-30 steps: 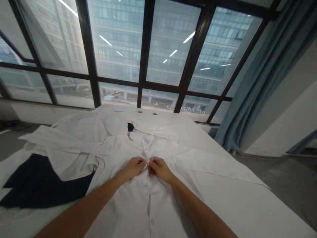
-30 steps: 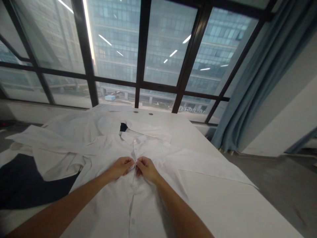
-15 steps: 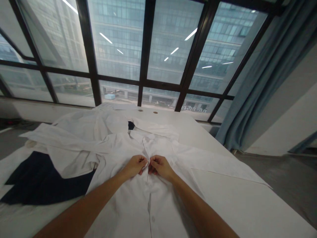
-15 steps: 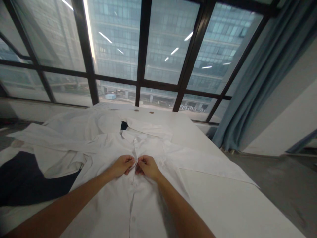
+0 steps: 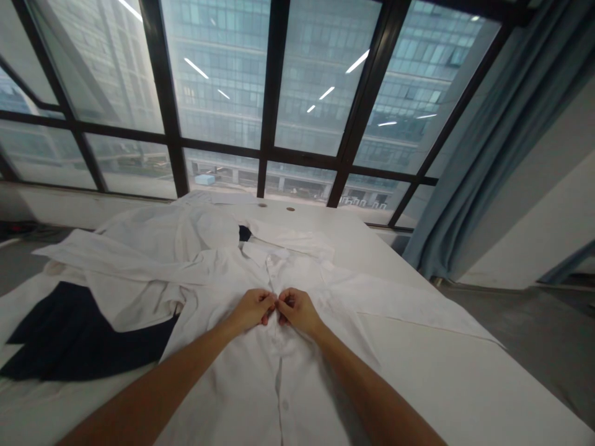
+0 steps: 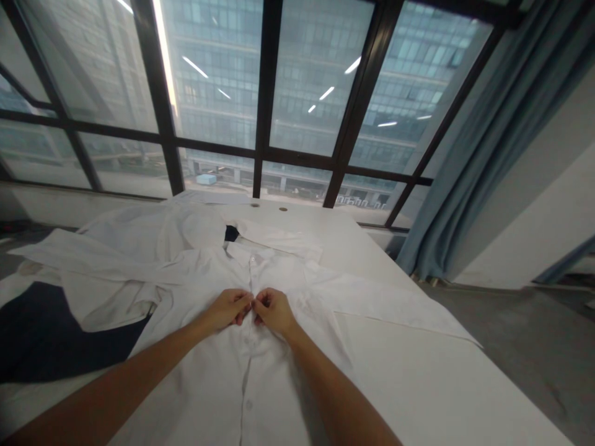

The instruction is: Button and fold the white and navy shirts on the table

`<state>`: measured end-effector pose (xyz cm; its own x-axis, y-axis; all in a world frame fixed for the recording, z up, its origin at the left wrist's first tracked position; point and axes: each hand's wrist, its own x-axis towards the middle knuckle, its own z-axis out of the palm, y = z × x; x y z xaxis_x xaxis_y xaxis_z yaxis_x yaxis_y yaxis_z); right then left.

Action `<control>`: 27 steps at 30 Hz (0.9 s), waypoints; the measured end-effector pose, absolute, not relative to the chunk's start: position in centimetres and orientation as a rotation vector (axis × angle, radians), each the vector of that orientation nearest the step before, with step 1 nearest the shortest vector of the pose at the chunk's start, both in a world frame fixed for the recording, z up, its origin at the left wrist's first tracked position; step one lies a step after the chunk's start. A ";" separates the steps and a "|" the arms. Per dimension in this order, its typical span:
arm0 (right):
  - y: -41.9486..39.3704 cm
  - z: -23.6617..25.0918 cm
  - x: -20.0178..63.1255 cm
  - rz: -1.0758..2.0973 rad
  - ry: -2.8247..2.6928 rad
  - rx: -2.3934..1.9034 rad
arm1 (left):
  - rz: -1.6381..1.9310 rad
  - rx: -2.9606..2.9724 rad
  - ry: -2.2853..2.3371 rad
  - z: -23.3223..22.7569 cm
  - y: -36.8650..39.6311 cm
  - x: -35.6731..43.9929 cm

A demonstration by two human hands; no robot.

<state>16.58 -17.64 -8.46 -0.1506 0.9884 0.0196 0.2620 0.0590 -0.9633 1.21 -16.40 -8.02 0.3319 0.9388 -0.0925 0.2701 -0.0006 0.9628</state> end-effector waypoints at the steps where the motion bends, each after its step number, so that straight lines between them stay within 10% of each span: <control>1: -17.7 -8.5 16.6 1.123 -1.544 -1.297 | 0.783 1.522 1.148 -8.0 -16.4 1.2; 16: -16.9 -8.3 16.6 1.251 -1.600 -1.373 | 0.700 2.174 1.563 -6.8 -17.2 0.5; 27: -19.7 -5.6 16.4 0.458 -2.060 -1.592 | 0.539 2.358 1.598 -5.3 -19.2 0.2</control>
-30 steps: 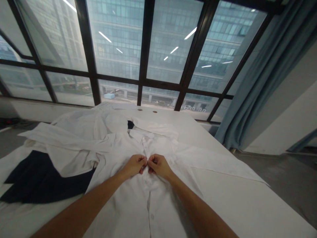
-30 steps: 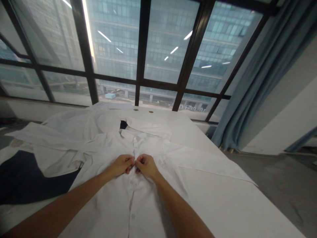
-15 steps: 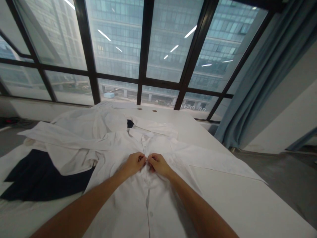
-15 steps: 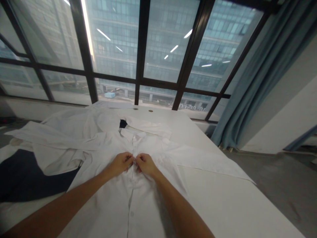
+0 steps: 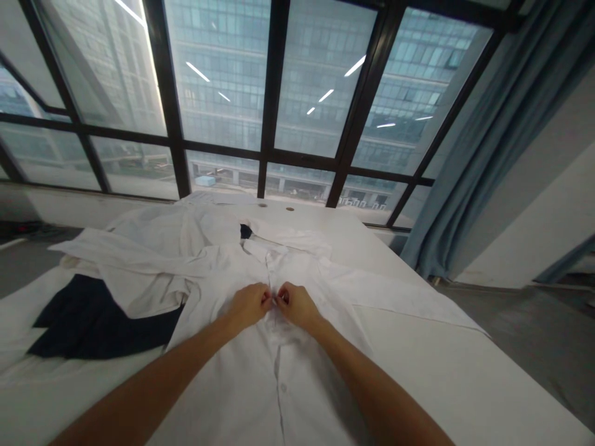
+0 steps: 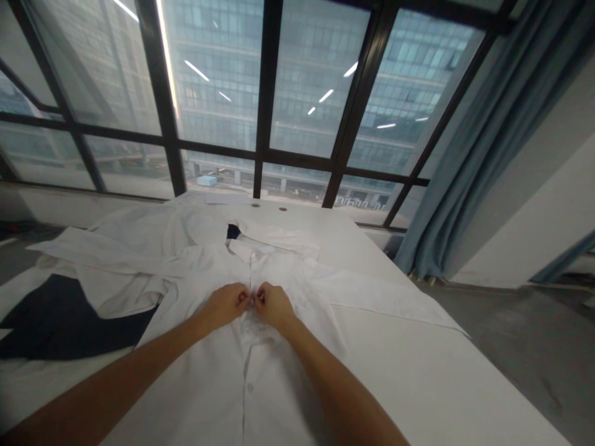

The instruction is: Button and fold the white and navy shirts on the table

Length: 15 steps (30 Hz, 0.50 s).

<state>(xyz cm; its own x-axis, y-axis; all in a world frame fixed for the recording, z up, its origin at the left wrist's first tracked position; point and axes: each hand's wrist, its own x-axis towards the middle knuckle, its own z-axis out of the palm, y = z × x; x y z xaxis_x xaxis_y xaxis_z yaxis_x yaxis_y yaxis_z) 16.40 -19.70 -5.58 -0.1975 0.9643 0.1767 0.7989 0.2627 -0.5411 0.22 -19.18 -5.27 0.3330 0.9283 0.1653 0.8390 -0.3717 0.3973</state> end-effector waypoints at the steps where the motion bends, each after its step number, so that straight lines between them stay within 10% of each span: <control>1: -20.4 -5.0 16.5 0.420 -2.127 -1.580 | 0.514 2.358 1.569 -4.8 -19.7 0.1; 15: -25.8 -2.7 15.9 0.636 -2.457 -1.853 | 0.272 2.139 1.476 -6.3 -22.4 0.8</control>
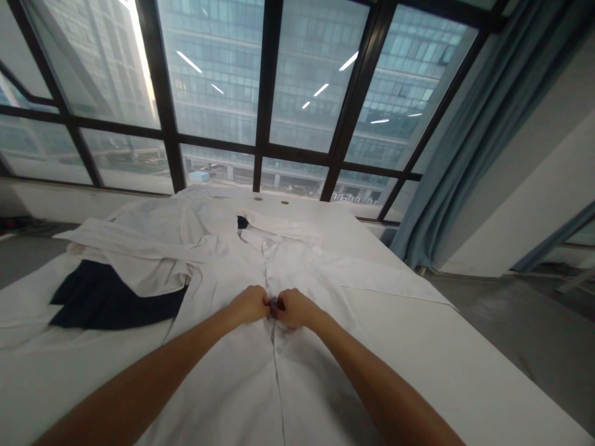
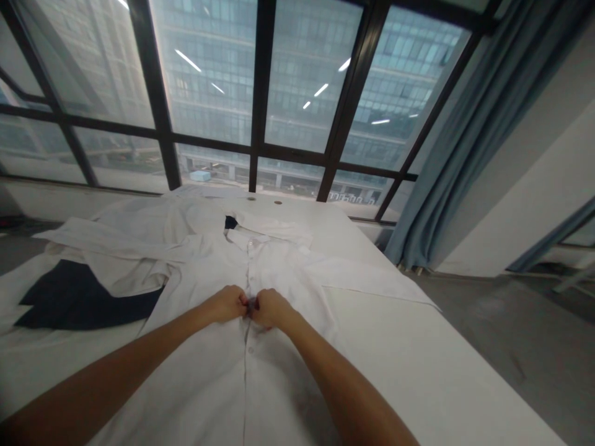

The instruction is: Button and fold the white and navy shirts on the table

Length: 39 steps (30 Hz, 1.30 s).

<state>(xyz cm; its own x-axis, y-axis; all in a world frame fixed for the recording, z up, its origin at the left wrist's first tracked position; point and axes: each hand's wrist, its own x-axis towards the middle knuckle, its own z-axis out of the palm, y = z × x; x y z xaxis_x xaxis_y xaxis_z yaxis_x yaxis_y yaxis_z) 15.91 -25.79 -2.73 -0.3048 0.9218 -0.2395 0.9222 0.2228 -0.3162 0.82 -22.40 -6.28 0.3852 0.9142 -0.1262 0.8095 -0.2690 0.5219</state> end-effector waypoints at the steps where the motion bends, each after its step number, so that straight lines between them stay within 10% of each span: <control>1: -25.7 -2.6 15.8 -0.659 2.425 1.840 | 0.252 2.121 1.458 -6.2 -22.2 0.8; 17: -25.6 -1.9 14.7 -0.453 2.260 2.033 | 0.166 1.809 1.320 -5.6 -22.6 -0.2; 26: -25.0 -5.8 17.0 -1.817 2.365 2.212 | 0.477 1.504 1.152 -5.9 -23.5 0.7; 39: -25.5 -7.8 17.3 -2.099 2.431 2.170 | 0.519 1.557 1.097 -6.8 -23.7 0.6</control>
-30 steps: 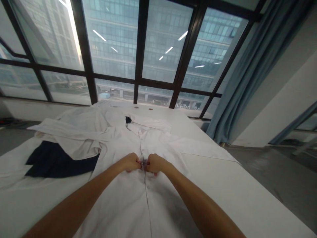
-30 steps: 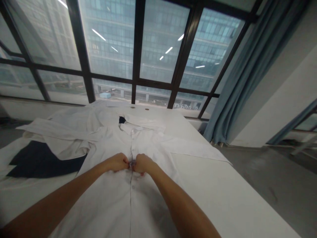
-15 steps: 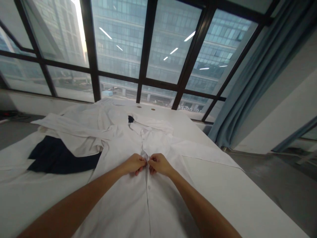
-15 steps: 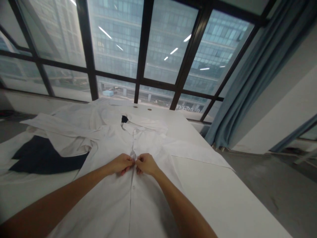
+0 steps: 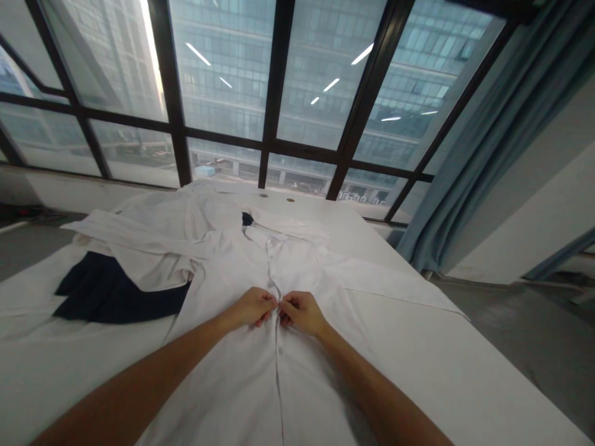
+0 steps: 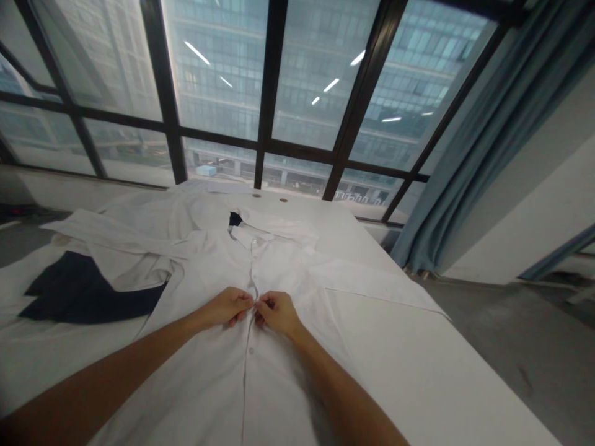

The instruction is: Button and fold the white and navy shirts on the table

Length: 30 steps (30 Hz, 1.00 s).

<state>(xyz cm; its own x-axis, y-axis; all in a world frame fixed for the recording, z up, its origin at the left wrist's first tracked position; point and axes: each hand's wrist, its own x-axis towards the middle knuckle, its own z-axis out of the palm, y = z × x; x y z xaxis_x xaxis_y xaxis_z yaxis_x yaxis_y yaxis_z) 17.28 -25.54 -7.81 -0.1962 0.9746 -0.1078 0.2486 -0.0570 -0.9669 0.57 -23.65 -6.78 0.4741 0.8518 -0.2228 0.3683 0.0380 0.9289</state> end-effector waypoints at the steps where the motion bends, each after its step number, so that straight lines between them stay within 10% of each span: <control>1: -25.5 -7.8 17.3 1.342 -1.495 -1.343 | 0.520 1.564 1.092 -6.8 -23.6 0.6; 30: -25.4 -7.9 17.2 1.176 -1.626 -1.444 | 0.568 1.706 1.220 -8.0 -24.1 1.2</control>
<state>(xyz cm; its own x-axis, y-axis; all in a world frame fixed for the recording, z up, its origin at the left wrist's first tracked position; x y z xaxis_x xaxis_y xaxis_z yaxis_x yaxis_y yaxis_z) 17.15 -25.37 -7.90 -0.1759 0.9805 -0.0876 0.3900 -0.0122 -0.9207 1.17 -24.06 -7.99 0.3989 0.9061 -0.1413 0.4749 -0.0723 0.8771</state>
